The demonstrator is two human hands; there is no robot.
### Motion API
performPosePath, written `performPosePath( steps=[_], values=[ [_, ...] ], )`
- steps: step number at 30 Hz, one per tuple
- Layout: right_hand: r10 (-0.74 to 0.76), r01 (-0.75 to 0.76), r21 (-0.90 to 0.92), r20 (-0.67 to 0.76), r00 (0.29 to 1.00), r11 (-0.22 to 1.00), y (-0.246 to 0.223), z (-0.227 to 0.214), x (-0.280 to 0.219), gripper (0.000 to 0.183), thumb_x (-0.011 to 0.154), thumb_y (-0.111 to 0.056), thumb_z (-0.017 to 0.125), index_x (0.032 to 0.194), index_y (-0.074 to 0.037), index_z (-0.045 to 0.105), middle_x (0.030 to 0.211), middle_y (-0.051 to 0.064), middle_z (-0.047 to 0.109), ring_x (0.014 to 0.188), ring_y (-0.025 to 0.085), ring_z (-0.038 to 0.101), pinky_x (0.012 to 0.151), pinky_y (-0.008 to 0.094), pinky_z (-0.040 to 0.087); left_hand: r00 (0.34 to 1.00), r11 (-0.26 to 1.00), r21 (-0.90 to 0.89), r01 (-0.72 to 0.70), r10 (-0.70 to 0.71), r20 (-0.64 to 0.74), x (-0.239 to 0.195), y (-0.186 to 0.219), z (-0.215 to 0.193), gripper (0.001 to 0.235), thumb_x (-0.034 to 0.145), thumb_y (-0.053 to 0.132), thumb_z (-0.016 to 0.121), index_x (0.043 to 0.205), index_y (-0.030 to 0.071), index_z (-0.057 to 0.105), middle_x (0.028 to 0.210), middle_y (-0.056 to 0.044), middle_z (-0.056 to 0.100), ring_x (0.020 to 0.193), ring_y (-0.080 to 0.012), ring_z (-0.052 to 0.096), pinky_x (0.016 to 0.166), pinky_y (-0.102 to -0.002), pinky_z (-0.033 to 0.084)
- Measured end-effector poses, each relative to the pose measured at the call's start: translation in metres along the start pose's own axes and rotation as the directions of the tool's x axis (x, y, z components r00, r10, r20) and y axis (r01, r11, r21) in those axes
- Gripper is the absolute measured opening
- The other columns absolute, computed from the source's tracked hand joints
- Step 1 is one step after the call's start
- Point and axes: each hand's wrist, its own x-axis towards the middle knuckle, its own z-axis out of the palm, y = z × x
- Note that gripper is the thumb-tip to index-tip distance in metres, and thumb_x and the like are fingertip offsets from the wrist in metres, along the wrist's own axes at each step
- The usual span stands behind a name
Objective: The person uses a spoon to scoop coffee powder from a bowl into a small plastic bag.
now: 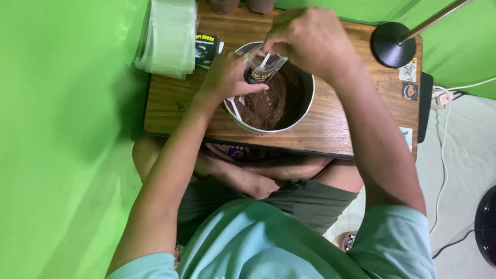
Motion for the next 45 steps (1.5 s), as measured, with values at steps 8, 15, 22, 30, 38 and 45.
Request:
performPosePath(
  steps=[8, 15, 22, 30, 38, 45],
  values=[
    [0.027, -0.027, -0.005, 0.114, 0.993, 1.000, -0.012, -0.005, -0.001, 0.014, 0.085, -0.013, 0.083, 0.090, -0.026, 0.081, 0.093, -0.010, 0.079, 0.063, 0.007, 0.065, 0.061, 0.024, 0.054, 0.998, 0.998, 0.040, 0.050, -0.051, 0.023, -0.003, -0.001, 0.004, 0.071, 0.077, 0.050, 0.087, 0.128, 0.010, 0.059, 0.077, -0.001, 0.058, 0.077, -0.0221, 0.063, 0.113, -0.056, 0.024],
    [0.080, -0.074, -0.286, 0.008, 0.997, 0.955, -0.016, -0.026, -0.011, 0.007, 0.087, -0.026, 0.078, 0.091, -0.031, 0.080, 0.084, -0.005, 0.069, 0.056, 0.017, 0.057, 0.054, 0.032, 0.046, 0.939, 0.956, -0.001, 0.294, -0.288, 0.188, 0.002, 0.001, 0.006, 0.082, 0.058, 0.037, 0.098, 0.125, 0.008, 0.061, 0.109, -0.010, 0.073, 0.093, -0.0255, 0.069, 0.095, -0.041, 0.050],
    [0.013, -0.005, -0.207, 0.039, 0.999, 0.978, -0.015, -0.009, -0.003, 0.006, 0.083, -0.021, 0.077, 0.083, -0.026, 0.080, 0.090, -0.009, 0.074, 0.075, 0.015, 0.067, 0.071, 0.031, 0.052, 1.000, 0.861, -0.508, 0.003, -0.013, -0.015, -0.002, 0.000, 0.004, 0.090, 0.062, 0.007, 0.098, 0.137, 0.012, 0.049, 0.124, -0.014, 0.069, 0.112, -0.0275, 0.069, 0.100, -0.040, 0.055],
    [0.019, -0.001, -0.364, 0.043, 0.999, 0.931, -0.024, 0.002, 0.001, 0.009, 0.084, -0.028, 0.078, 0.092, -0.033, 0.081, 0.093, -0.015, 0.075, 0.064, 0.007, 0.060, 0.071, 0.024, 0.050, 1.000, 0.947, -0.321, 0.021, -0.021, 0.005, -0.003, 0.004, 0.001, 0.077, 0.063, 0.012, 0.095, 0.129, 0.007, 0.055, 0.100, -0.011, 0.076, 0.083, -0.0232, 0.072, 0.072, -0.033, 0.057],
    [-0.044, 0.040, -0.266, -0.007, 0.999, 0.963, -0.028, -0.018, 0.005, 0.013, 0.086, -0.018, 0.079, 0.094, -0.028, 0.082, 0.095, -0.015, 0.075, 0.067, 0.009, 0.062, 0.069, 0.026, 0.050, 0.803, 0.854, 0.102, 0.510, -0.515, 0.299, 0.010, 0.009, 0.001, 0.076, 0.064, 0.040, 0.092, 0.125, 0.009, 0.061, 0.099, -0.009, 0.073, 0.082, -0.0222, 0.069, 0.084, -0.036, 0.055],
    [0.035, -0.029, -0.218, 0.026, 0.999, 0.976, -0.016, -0.019, -0.003, 0.007, 0.096, -0.022, 0.078, 0.100, -0.026, 0.083, 0.094, -0.009, 0.078, 0.058, 0.012, 0.063, 0.061, 0.028, 0.052, 0.888, 0.902, -0.092, 0.421, -0.390, 0.242, 0.008, 0.015, -0.004, 0.066, 0.067, 0.026, 0.090, 0.123, 0.009, 0.061, 0.102, -0.007, 0.075, 0.087, -0.0196, 0.071, 0.087, -0.036, 0.053]
  ],
)
